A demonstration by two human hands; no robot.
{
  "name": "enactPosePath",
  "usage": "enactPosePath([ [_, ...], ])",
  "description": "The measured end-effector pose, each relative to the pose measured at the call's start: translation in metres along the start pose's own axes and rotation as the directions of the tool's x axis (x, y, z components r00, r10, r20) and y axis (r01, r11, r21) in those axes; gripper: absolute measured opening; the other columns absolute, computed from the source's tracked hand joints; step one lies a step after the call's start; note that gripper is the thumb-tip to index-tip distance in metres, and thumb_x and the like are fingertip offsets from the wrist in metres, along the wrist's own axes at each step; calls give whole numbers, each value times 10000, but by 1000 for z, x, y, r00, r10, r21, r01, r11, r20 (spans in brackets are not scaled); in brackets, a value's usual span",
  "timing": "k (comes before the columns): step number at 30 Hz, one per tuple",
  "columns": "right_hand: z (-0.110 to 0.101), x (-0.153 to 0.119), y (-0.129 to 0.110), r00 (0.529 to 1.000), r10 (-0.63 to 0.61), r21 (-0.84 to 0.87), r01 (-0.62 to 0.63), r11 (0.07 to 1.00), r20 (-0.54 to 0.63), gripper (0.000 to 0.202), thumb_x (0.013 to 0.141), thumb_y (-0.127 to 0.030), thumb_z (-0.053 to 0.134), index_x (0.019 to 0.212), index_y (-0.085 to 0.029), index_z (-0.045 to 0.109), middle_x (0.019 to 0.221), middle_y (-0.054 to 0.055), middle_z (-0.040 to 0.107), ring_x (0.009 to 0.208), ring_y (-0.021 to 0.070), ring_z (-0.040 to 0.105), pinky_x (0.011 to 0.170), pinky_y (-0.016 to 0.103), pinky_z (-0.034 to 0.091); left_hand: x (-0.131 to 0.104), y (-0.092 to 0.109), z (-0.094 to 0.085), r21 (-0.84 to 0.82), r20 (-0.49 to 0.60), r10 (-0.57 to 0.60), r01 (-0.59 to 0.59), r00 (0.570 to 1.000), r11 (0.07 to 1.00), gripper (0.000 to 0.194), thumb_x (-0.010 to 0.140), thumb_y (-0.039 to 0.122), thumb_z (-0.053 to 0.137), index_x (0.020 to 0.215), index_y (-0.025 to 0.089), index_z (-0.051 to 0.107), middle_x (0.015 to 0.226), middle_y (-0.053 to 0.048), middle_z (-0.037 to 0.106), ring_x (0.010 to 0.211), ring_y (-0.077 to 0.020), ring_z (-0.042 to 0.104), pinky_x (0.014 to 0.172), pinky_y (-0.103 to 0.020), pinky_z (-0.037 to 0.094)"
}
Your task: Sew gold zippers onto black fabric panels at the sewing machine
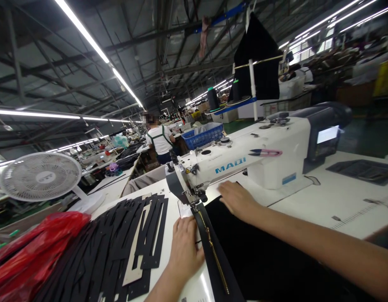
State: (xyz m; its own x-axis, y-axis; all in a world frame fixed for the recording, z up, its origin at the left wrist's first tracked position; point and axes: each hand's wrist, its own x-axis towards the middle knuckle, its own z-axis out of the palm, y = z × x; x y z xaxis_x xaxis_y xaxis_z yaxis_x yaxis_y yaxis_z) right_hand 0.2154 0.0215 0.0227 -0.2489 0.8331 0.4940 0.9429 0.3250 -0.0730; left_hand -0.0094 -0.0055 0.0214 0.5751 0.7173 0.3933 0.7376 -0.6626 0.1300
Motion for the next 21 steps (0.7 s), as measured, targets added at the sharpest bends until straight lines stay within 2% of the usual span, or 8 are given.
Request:
enactPosePath([
  [3,6,-9,-33,962,-270,253,269,929,-31,291,867,-174,432,1126,-106,547,1196,128,546,1125,228,480,970,368,390,-4,-10,9,-23,-50,10,-12,999,1000,518,719,197,535,1222,111,446,1258,-179,483,1183,-312,443,987,-558,361],
  [5,13,-14,-42,941,-337,338,322,884,-15,335,877,-144,374,1170,-80,524,1229,148,526,1158,233,465,985,397,387,-4,-15,14,-41,6,47,-47,999,998,524,708,160,523,1229,134,466,1297,-167,466,1207,-302,435,994,-528,379],
  [9,21,-16,-38,929,-369,391,337,857,6,348,885,-137,337,1167,-75,532,1257,166,502,1175,239,459,1001,423,374,-1,-16,14,-77,106,88,-80,990,994,493,718,169,510,1210,140,518,1306,-161,472,1199,-292,458,970,-459,436],
  [16,23,-16,-31,922,-386,397,341,852,36,372,913,-172,303,1197,-70,520,1282,162,485,1210,236,426,1026,420,355,4,-8,10,-102,130,112,-99,985,990,525,686,130,502,1210,91,510,1297,-177,483,1208,-298,446,996,-469,408],
  [21,24,-16,-31,921,-389,415,342,843,31,382,917,-182,302,1228,-74,496,1298,158,471,1228,223,405,1036,416,344,3,-7,10,-128,133,102,-85,986,988,503,692,139,521,1193,96,518,1292,-178,486,1200,-305,452,995,-478,410],
])
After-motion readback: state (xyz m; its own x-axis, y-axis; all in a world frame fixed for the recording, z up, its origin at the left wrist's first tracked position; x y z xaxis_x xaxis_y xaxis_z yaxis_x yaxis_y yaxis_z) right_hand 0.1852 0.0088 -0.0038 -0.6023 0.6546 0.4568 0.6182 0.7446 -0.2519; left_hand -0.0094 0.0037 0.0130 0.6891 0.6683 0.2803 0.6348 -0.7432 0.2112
